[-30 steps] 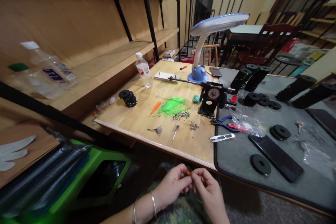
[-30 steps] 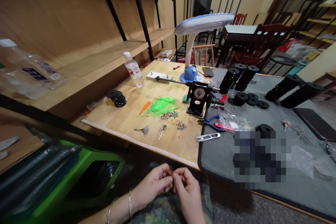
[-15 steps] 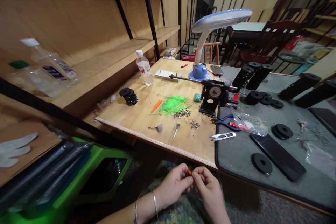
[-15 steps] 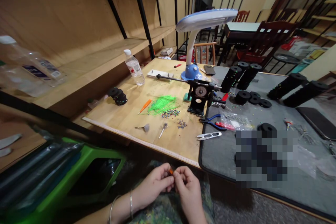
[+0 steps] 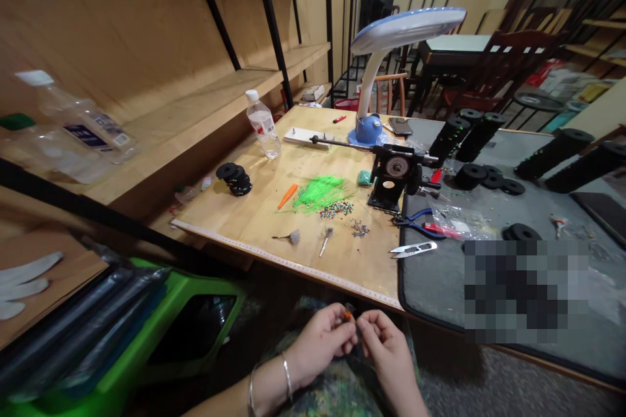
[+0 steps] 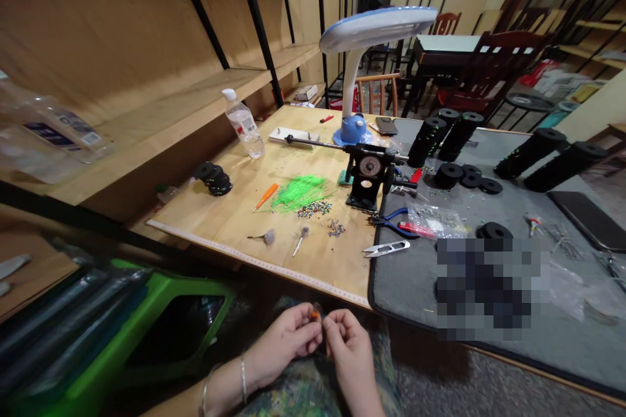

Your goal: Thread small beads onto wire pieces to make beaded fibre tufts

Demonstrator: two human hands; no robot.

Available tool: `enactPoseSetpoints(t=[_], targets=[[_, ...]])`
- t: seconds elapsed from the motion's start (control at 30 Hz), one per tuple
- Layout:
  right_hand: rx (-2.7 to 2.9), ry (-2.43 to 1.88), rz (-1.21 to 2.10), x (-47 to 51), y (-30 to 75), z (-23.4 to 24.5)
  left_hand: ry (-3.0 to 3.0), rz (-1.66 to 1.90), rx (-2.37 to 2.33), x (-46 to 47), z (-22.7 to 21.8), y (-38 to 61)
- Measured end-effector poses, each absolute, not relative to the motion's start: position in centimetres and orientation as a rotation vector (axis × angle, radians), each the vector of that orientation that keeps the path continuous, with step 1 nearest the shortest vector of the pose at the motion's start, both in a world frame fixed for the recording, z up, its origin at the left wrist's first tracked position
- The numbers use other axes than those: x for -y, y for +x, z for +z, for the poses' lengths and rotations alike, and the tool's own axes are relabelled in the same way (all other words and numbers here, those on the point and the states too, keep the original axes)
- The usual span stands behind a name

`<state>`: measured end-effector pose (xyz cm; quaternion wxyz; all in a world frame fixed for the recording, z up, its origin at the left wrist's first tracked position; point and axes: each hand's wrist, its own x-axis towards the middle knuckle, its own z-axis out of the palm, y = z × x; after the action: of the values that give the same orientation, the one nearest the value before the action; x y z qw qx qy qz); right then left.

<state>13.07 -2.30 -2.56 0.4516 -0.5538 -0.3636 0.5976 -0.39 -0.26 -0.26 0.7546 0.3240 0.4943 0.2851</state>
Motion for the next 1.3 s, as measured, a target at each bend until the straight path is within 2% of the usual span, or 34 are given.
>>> enactPoseSetpoints(t=[0.87,1.3], targets=[[1.06,-1.394,1.503,3.4,12.8,-1.9,0.663,0.706,-1.097,0.0,-0.6,-0.9],[0.975,-1.375,1.513,3.1,13.1,-2.5,0.947,0.671,-1.105,0.2,-0.2,-1.1]])
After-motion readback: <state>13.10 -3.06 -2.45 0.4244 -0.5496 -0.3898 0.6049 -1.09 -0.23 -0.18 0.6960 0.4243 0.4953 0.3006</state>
